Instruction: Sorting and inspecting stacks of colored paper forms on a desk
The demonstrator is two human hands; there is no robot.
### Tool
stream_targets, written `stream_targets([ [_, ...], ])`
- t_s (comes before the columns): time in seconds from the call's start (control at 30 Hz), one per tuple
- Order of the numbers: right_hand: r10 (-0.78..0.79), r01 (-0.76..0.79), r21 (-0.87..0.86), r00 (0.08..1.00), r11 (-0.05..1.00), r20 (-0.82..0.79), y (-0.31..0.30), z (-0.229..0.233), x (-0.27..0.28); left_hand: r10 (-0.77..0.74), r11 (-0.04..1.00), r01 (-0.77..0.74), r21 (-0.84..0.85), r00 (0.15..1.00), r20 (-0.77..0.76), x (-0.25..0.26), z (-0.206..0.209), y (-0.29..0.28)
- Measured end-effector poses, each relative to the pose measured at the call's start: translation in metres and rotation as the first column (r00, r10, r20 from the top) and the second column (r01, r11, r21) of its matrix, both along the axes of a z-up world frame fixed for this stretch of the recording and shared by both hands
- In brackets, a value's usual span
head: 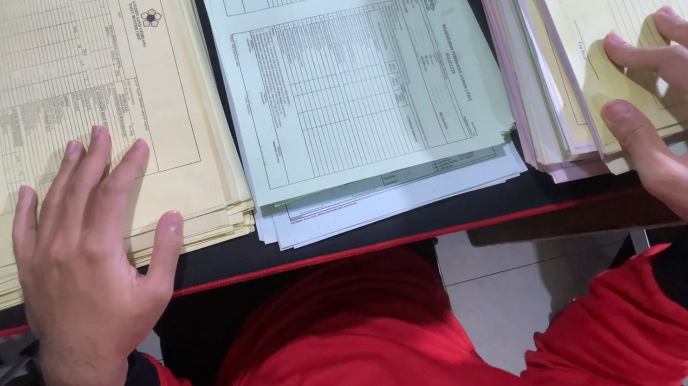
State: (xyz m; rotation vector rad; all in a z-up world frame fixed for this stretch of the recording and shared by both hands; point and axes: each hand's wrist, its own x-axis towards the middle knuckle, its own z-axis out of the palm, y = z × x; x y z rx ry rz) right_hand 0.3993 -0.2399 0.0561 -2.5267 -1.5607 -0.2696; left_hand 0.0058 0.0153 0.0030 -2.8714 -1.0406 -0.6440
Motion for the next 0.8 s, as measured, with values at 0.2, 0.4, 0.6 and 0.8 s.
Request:
stream_targets([
  [0.2, 0.022, -0.022, 0.021, 1.000, 1.000, 0.017, -0.001, -0.001, 0.000, 0.005, 1.000, -0.005, -0.029, 1.000, 0.004, 0.001, 0.003, -0.002],
  [0.4, 0.058, -0.055, 0.051, 0.996, 0.997, -0.064, 0.010, 0.014, -0.006, 0.000, 1.000, 0.000, -0.015, 1.000, 0.008, 0.000, 0.003, -0.002],
  [0.6, 0.148, -0.065, 0.302, 0.954, 0.951, -0.262, -0.009, 0.007, 0.005, 0.004, 1.000, -0.004, -0.020, 1.000, -0.004, 0.000, 0.003, -0.001],
  [0.8, -0.041, 0.084, 0.342, 0.990, 0.936, -0.131, -0.055, -0.039, 0.024, 0.015, 0.998, -0.015, -0.053, 1.000, 0.002, 0.001, 0.005, -0.002],
])
